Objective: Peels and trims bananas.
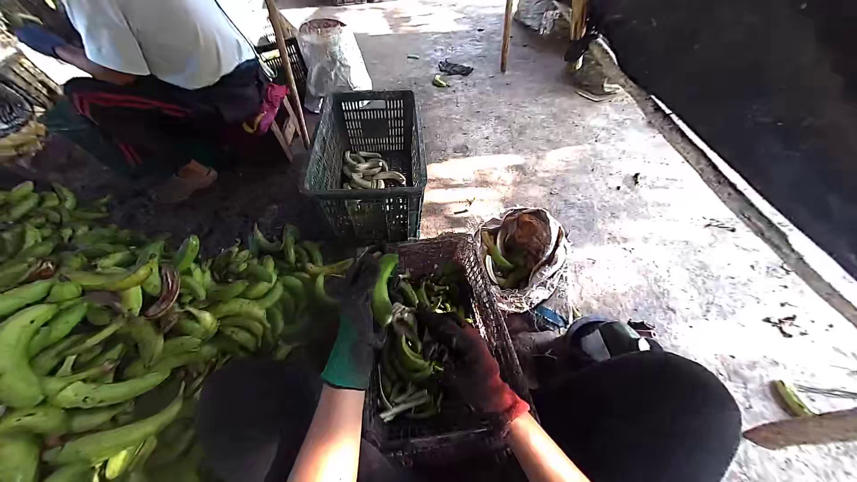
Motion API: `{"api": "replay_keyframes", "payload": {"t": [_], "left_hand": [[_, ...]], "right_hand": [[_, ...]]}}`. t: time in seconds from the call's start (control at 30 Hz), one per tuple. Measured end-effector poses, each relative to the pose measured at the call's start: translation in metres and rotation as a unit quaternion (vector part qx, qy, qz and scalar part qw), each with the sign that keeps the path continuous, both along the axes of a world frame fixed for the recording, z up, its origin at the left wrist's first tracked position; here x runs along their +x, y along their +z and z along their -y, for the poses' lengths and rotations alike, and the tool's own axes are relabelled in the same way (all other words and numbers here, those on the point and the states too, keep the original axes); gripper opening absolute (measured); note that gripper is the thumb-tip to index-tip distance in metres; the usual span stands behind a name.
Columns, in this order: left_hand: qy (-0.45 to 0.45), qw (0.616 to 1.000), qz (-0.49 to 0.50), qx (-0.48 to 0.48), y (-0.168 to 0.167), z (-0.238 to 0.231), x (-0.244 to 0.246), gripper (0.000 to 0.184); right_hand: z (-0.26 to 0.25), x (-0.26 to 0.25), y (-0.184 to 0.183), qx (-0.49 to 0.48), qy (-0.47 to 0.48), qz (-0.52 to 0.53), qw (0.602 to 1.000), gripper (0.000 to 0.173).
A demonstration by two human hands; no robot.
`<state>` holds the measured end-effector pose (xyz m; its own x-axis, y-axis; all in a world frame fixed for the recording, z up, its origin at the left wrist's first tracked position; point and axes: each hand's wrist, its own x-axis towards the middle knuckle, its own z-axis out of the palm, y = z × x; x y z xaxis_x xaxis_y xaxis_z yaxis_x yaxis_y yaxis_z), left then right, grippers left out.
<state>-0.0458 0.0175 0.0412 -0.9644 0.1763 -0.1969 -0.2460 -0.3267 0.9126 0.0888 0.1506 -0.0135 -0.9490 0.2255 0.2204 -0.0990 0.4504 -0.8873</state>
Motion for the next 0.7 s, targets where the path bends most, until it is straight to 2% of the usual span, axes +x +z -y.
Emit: {"api": "replay_keyframes", "payload": {"t": [0.1,0.13,0.2,0.27,0.3,0.37,0.47,0.53,0.6,0.63,0.67,0.7], "left_hand": [[-0.042,0.996,0.054,0.065,-0.006,-0.005,0.014,0.027],[-0.029,0.997,0.064,0.043,-0.008,-0.009,0.020,0.026],[0.004,0.996,0.072,-0.061,-0.012,-0.015,0.028,0.029],[0.005,0.990,0.048,-0.133,-0.015,-0.016,0.034,0.035],[0.002,0.991,0.034,-0.131,-0.017,-0.013,0.035,0.036],[-0.002,0.998,0.024,-0.064,-0.028,-0.010,0.026,0.032],[-0.025,0.998,0.044,0.044,-0.035,-0.007,0.016,0.021],[-0.051,0.996,0.043,0.059,-0.037,-0.012,0.020,0.019],[-0.077,0.994,0.047,-0.054,-0.033,-0.010,0.034,0.027],[-0.084,0.990,0.053,-0.102,-0.032,-0.008,0.040,0.029],[-0.091,0.987,0.045,-0.125,-0.032,-0.006,0.044,0.030],[-0.080,0.990,0.033,-0.112,-0.034,-0.007,0.043,0.029]], "right_hand": [[0.005,-0.016,-0.002,0.096,-0.050,-0.008,0.994,0.033],[0.007,-0.024,0.000,0.127,-0.096,-0.007,0.987,0.033],[0.008,-0.044,-0.002,0.192,-0.211,-0.026,0.958,0.034],[0.000,-0.057,-0.004,0.177,-0.279,0.014,0.944,0.032],[-0.005,-0.057,-0.003,0.126,-0.269,0.059,0.953,0.035],[-0.011,-0.040,-0.003,0.045,-0.183,0.105,0.976,0.039],[0.007,-0.004,-0.015,0.014,-0.059,0.090,0.994,0.033],[0.010,-0.008,-0.018,0.089,-0.100,0.057,0.989,0.031],[-0.001,-0.030,-0.002,0.185,-0.194,0.046,0.962,0.036],[-0.009,-0.042,0.006,0.189,-0.230,0.059,0.953,0.034],[-0.018,-0.050,0.011,0.152,-0.247,0.079,0.954,0.034],[-0.027,-0.055,0.012,0.114,-0.244,0.085,0.959,0.035]]}}
